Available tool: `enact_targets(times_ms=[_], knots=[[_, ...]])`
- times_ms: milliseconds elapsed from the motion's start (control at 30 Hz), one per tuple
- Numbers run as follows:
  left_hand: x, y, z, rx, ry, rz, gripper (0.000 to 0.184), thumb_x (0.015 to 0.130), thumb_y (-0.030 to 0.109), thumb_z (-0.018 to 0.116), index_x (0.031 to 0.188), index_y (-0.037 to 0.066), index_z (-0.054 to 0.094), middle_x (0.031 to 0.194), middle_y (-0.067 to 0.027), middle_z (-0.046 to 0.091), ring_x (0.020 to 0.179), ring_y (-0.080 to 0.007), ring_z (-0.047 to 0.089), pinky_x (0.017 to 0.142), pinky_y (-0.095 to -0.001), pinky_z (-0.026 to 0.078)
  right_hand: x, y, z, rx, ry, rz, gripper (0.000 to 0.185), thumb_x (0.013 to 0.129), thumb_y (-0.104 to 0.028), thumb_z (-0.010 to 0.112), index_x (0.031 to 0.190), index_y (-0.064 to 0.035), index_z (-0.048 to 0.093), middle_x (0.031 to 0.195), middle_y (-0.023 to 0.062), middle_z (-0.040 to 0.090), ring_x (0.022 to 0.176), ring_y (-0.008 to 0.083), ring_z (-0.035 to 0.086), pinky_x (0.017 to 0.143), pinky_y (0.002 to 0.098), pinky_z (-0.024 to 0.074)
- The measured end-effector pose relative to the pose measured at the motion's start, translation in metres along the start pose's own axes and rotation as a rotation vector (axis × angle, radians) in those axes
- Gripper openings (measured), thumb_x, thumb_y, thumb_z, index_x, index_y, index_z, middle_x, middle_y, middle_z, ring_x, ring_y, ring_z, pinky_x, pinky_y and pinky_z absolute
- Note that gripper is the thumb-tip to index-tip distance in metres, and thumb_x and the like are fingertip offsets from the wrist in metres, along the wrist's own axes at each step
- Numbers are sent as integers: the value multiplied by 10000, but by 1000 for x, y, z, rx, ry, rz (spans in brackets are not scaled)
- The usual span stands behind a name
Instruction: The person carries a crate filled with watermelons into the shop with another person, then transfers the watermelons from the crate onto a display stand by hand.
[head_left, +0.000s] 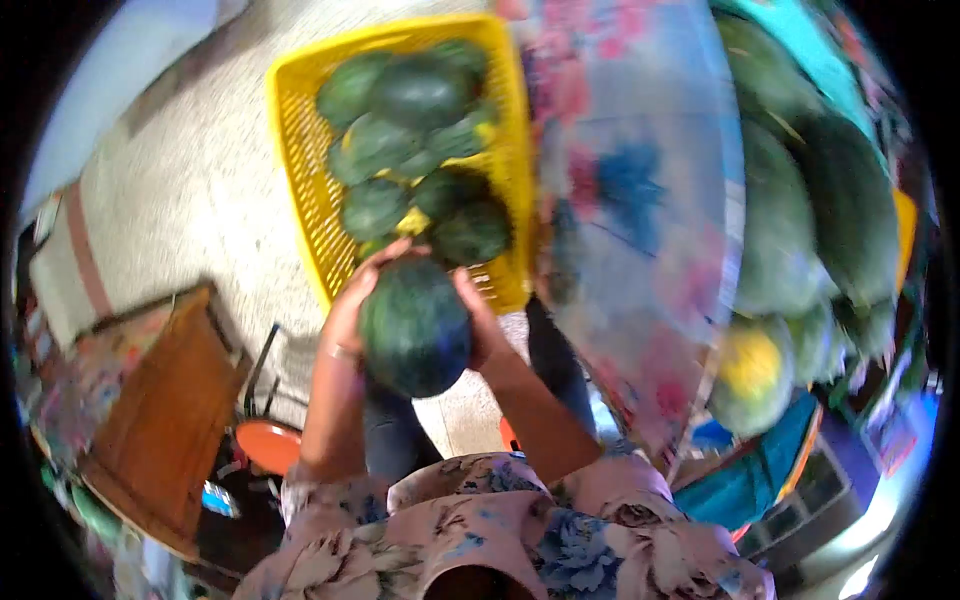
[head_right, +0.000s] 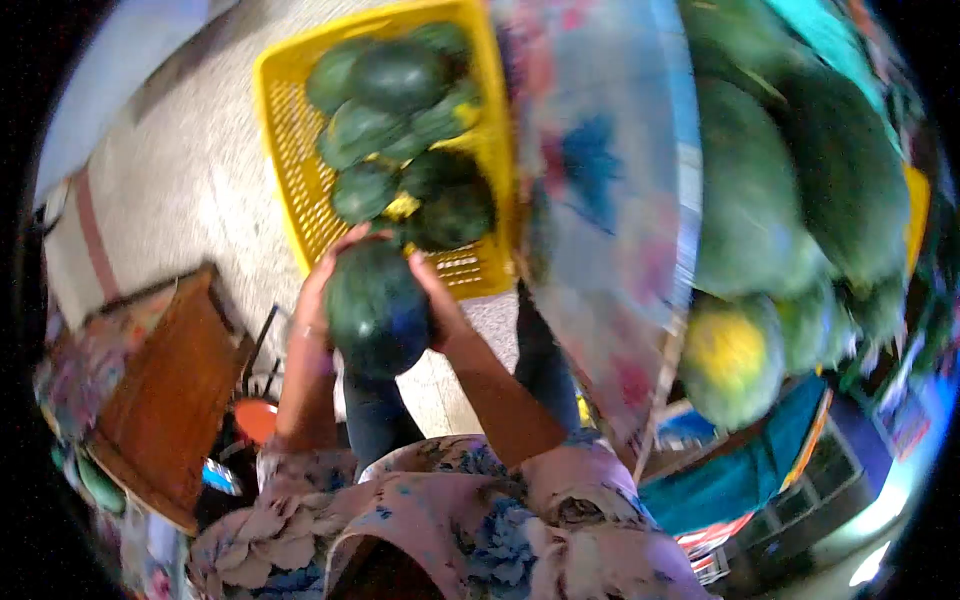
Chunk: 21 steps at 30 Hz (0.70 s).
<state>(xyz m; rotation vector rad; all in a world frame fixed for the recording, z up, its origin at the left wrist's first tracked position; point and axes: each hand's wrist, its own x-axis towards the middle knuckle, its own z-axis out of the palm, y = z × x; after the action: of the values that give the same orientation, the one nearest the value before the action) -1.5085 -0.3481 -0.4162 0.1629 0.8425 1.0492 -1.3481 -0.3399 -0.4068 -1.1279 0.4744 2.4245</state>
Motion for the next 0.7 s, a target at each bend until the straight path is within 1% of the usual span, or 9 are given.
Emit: enact_targets(times_ms=[133, 233, 333, 400, 433, 467, 533, 567, 700], knots=[[-65, 36, 84, 247, 239, 247, 581, 826, 381, 475, 1252, 8, 345, 1251, -161, 400, 1127, -251, 426, 951, -372, 338, -51, 11, 26, 151, -160, -128, 559, 872, -467, 363, 1222, -34, 412, 1193, 126, 483, 1053, 226, 500, 927, 366, 373], [-107, 22, 116, 40, 311, 102, 614, 836, 480, 387, 1273, 55, 316, 1259, -134, 390, 1131, -258, 418, 940, -380, 353, -83, 4, 47, 114, -222, -269, 563, 871, -461, 372, 1230, -28, 400, 1204, 131, 474, 1068, 233, 488, 935, 367, 363], [-125, 22, 177, -48, 311, 82, 678, 829, 584, 289, 1300, 97, 274, 1275, -111, 374, 1132, -267, 413, 930, -398, 367, -119, -21, 63, 182, -656, -216, 563, 863, -442, 404, 1234, -19, 390, 1211, 133, 464, 1082, 229, 473, 945, 363, 352], [-134, 34, 207, -323, -147, -143, 718, 809, 621, 302, 1289, 88, 269, 1171, -152, 460, 1003, -300, 514, 633, -416, 522, -164, -42, 89, -121, -732, -487, 578, 842, -427, 453, 1235, -9, 382, 1203, 131, 465, 1083, 222, 468, 947, 358, 347], [-128, 28, 215, -219, 141, -105, 785, 768, 694, 248, 1304, 121, 238, 1210, -140, 428, 1018, -331, 499, 514, -442, 521, -186, -52, 95, -177, -711, -551, 589, 823, -413, 490, 1231, -2, 381, 1177, 119, 478, 1072, 214, 471, 942, 348, 346], [-122, 28, 223, -194, 109, -105, 785, 768, 694, 248, 1304, 121, 238, 1210, -140, 428, 1018, -331, 499, 514, -442, 521, -212, -61, 100, -179, -727, -588, 589, 823, -413, 490, 1231, -2, 381, 1177, 119, 478, 1072, 214, 471, 942, 348, 346], [-108, 29, 249, -118, 71, -109, 777, 766, 693, 264, 1308, 137, 242, 1259, -117, 386, 1087, -308, 455, 697, -456, 506, -268, -80, 98, -398, -568, -852, 575, 820, -399, 500, 1227, -9, 388, 1153, 102, 488, 1050, 196, 478, 929, 338, 354], [-100, 29, 273, -23, 19, -93, 780, 764, 687, 299, 1315, 139, 235, 1290, -88, 357, 1151, -275, 398, 911, -431, 392, -292, -87, 89, -422, -481, -929, 548, 818, -378, 505, 1222, -24, 399, 1145, 81, 480, 1061, 168, 453, 927, 318, 338], [-46, 12, 371, 297, -349, 7, 835, 715, 564, 562, 1317, 90, 229, 1272, -98, 358, 1192, -223, 333, 990, -378, 290, -390, -114, 51, -569, -13, -1436, 717, 681, -391, 645, 1255, -78, 351, 1167, 75, 412, 1105, 199, 380, 942, 310, 287]])
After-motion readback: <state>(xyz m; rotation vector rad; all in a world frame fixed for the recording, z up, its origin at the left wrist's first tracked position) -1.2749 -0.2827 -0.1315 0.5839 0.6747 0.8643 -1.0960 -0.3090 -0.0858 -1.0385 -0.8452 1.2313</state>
